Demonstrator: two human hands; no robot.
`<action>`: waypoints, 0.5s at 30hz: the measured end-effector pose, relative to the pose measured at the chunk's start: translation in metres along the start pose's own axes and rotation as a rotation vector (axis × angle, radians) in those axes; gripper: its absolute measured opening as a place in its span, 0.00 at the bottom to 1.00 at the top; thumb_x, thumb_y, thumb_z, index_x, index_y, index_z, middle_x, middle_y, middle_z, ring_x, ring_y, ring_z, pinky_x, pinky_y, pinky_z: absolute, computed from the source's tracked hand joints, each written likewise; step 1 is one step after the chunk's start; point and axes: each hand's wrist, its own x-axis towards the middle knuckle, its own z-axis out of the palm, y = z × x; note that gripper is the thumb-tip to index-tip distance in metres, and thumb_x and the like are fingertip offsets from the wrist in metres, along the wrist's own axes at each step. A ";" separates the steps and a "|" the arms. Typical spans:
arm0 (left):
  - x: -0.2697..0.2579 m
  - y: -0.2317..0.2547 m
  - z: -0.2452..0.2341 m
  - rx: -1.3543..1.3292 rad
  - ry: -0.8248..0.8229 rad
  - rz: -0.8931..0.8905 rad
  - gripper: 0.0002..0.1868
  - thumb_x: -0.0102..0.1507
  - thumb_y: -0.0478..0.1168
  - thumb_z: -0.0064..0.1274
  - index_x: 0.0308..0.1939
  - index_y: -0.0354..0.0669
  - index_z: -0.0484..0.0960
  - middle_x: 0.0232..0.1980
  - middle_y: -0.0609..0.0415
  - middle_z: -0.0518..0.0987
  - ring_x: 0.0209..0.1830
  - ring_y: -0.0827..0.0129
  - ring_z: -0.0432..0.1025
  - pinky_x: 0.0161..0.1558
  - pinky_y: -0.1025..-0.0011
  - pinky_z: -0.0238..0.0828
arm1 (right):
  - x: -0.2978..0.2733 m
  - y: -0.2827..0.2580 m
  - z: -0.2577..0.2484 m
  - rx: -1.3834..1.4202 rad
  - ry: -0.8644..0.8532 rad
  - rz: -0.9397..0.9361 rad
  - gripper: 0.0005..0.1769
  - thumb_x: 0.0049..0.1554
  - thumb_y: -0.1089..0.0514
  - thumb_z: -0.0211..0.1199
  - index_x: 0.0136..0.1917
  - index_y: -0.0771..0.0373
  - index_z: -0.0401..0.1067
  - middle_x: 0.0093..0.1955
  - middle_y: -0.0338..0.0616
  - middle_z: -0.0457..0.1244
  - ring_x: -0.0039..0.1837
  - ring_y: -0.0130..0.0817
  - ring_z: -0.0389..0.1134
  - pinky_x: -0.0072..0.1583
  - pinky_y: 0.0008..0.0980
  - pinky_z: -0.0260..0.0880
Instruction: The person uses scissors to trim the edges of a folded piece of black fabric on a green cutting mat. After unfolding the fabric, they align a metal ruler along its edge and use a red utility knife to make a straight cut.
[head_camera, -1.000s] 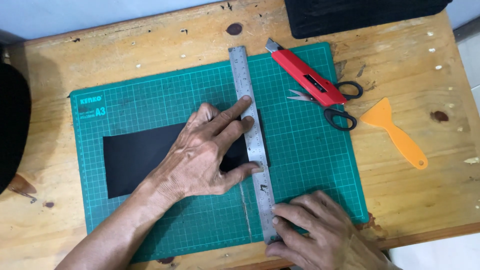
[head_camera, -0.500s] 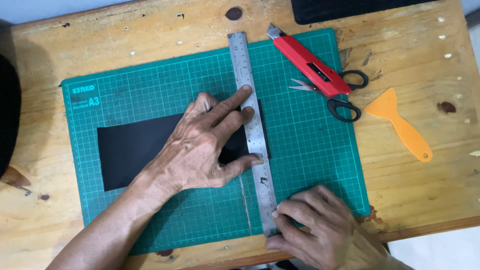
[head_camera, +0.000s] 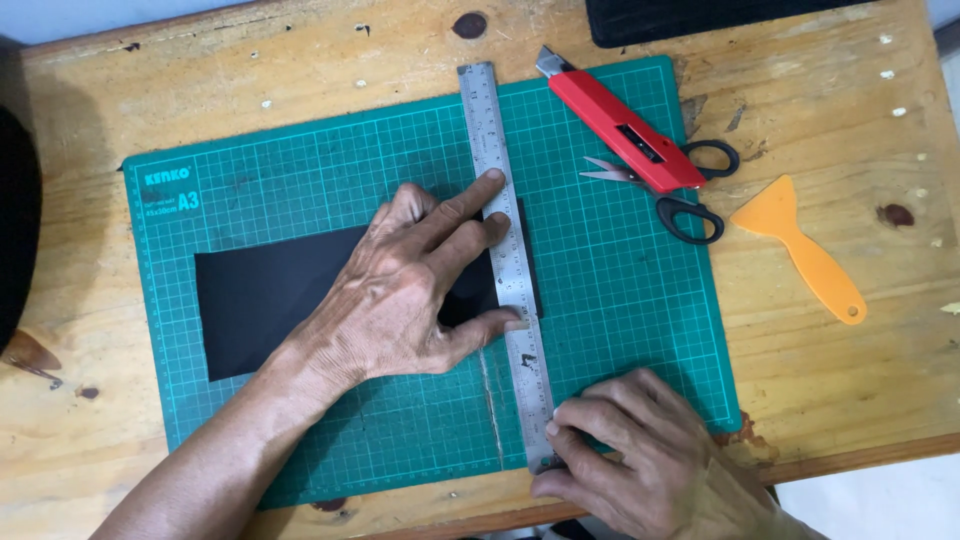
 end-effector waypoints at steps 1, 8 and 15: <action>0.000 0.000 0.000 -0.001 -0.001 0.000 0.36 0.63 0.61 0.62 0.62 0.36 0.75 0.76 0.37 0.66 0.45 0.53 0.61 0.51 0.53 0.66 | 0.001 -0.001 0.000 0.000 0.000 0.001 0.22 0.60 0.41 0.71 0.45 0.62 0.72 0.50 0.45 0.64 0.44 0.41 0.65 0.41 0.41 0.62; 0.001 0.000 0.000 0.000 0.009 0.004 0.36 0.63 0.61 0.62 0.62 0.35 0.76 0.76 0.37 0.67 0.45 0.53 0.62 0.52 0.53 0.65 | 0.003 -0.001 -0.002 0.009 0.007 0.001 0.21 0.61 0.42 0.70 0.44 0.62 0.72 0.49 0.46 0.65 0.44 0.41 0.66 0.42 0.41 0.63; 0.000 0.000 0.000 -0.003 0.015 0.006 0.36 0.63 0.61 0.62 0.61 0.36 0.76 0.76 0.37 0.67 0.44 0.53 0.62 0.52 0.53 0.65 | 0.002 0.000 -0.002 0.025 0.009 -0.001 0.21 0.61 0.43 0.70 0.45 0.63 0.72 0.49 0.46 0.65 0.43 0.41 0.65 0.41 0.40 0.61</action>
